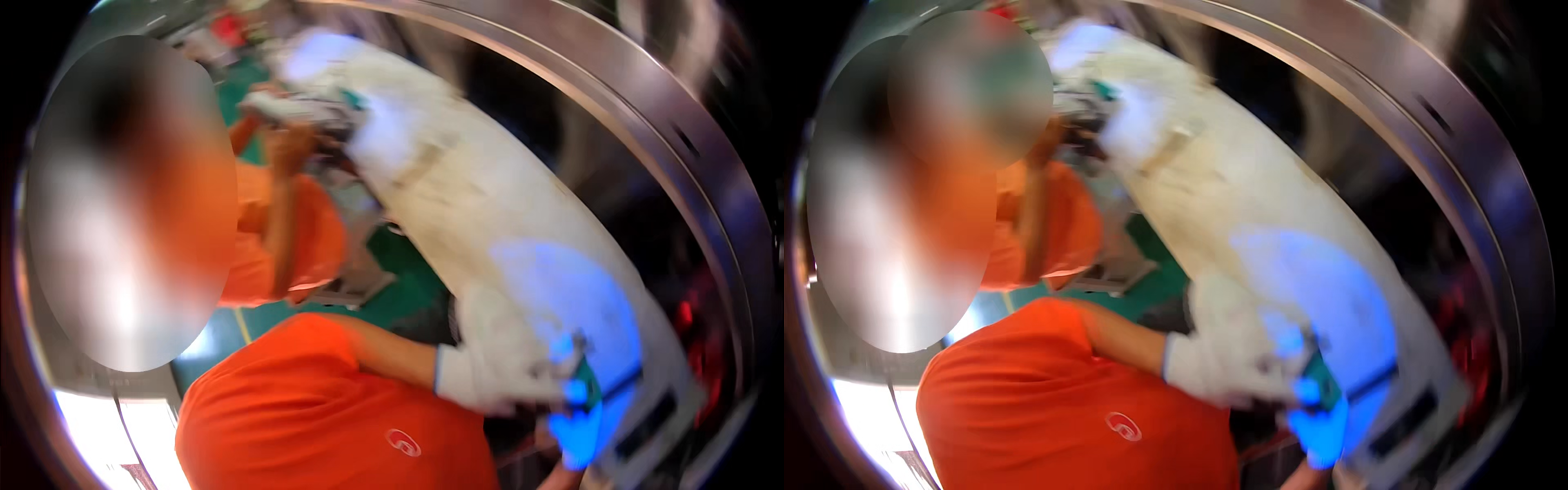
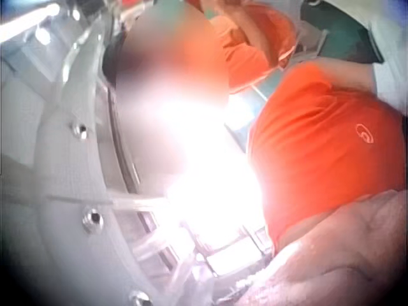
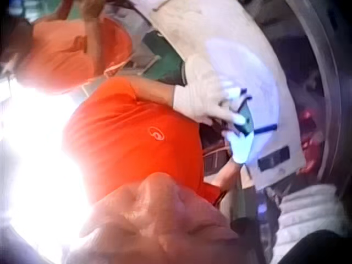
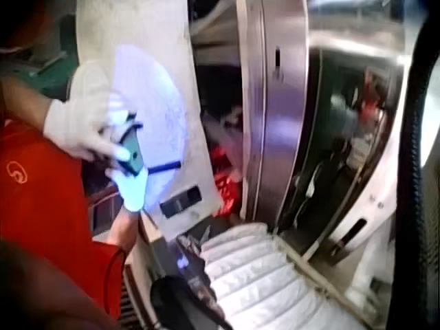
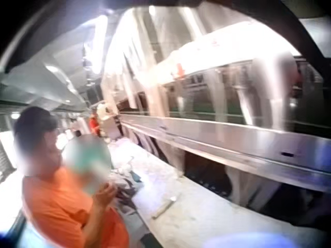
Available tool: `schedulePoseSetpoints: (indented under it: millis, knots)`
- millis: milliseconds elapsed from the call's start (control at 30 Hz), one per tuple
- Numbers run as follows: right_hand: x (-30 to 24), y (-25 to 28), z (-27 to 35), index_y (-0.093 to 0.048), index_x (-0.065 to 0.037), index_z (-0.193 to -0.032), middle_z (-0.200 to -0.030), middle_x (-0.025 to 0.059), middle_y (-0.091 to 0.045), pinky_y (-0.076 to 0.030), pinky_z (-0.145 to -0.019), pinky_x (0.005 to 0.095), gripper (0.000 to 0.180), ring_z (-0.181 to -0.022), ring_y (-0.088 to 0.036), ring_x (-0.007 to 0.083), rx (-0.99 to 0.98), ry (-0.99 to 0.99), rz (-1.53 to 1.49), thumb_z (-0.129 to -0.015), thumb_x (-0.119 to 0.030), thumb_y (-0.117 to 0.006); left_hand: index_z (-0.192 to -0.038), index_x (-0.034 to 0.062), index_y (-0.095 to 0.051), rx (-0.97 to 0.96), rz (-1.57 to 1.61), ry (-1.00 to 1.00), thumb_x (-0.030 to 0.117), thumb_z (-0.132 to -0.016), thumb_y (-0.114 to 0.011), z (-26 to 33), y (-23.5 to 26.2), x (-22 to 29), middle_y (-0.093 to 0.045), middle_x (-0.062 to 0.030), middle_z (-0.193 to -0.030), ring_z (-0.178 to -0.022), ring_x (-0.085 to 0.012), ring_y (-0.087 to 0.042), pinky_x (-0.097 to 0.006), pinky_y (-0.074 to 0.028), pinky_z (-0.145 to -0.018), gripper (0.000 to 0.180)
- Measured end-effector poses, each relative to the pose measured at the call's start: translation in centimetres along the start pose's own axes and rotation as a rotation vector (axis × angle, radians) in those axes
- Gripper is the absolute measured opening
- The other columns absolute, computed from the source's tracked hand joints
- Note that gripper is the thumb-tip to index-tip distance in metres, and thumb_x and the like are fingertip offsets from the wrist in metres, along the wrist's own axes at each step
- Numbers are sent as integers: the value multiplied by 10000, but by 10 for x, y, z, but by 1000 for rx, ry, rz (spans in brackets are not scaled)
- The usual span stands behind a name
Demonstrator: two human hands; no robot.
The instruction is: The person cleans a white and black sneaker using a small brush and a cloth. They scrub the sole and upper parts of the shoe, wipe it down, and inspect the surface repeatedly. The task involves handling the shoe with gloved hands and using tools to remove dirt.
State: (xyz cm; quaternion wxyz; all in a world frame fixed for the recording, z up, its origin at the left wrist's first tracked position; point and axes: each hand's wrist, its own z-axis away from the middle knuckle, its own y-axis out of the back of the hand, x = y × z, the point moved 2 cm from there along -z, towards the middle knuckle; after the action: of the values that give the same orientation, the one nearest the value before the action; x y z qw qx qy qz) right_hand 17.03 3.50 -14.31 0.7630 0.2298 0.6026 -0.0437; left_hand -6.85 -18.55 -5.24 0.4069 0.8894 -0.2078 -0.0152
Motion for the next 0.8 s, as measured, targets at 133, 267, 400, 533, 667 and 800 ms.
schedulePoseSetpoints:
  millis: [133,267,400,533,667,800]
  knots:
    - [-61,-121,115,-791,5,-1224,-1007,162,-814,-610,-789,446,605,-841,-703,192,-206,-147,-120,-711,-247,-989,-1604,288,-611,-495,18,557,350,-571,-1032,-28,80,145,-623,-238,-1304,-1134,-460,-673,-555,-573,-864,1118]
    - [-26,1,120,-734,39,-1287,-1129,214,-783,-601,-898,400,594,-997,-738,255,-195,259,-356,-786,-201,-943,-1637,240,-596,-424,-425,626,357,-534,-1075,-94,-8,229,-530,-406,-1477,-1198,-572,-637,-590,-557,-984,1208]
    - [-145,-54,161,-675,6,-1492,-1410,239,-744,-586,-1076,470,661,-1218,-756,396,777,-24,42,-941,-296,-882,-1672,205,-542,-273,-20,590,360,-593,-1059,-39,110,151,-467,-381,-1574,-1282,-573,-598,-587,-541,-1070,1206]
    - [-80,-73,189,-514,-11,-1612,-1462,249,-684,-491,-1144,592,810,-1332,-644,468,1038,-335,761,-971,-380,-843,-1719,185,-465,-428,91,698,405,-631,-1042,-47,89,183,-456,-362,-1568,-1345,-556,-601,-566,-579,-1074,1251]
    - [-74,-86,160,-430,-31,-1658,-1286,264,-724,-574,-978,546,817,-1143,-715,429,951,-319,663,-963,-246,-803,-1748,143,-423,-490,83,724,413,-622,-1051,-43,91,172,-464,-345,-1578,-1424,-544,-574,-559,-548,-1158,1317]
    - [-89,-76,165,-690,-34,-1338,-947,118,-748,-582,-758,375,424,-835,-734,253,797,-265,-213,-977,-223,-806,-1742,152,-434,-441,41,713,428,-611,-1053,-34,94,173,-462,-362,-1590,-1399,-549,-593,-552,-570,-1123,1319]
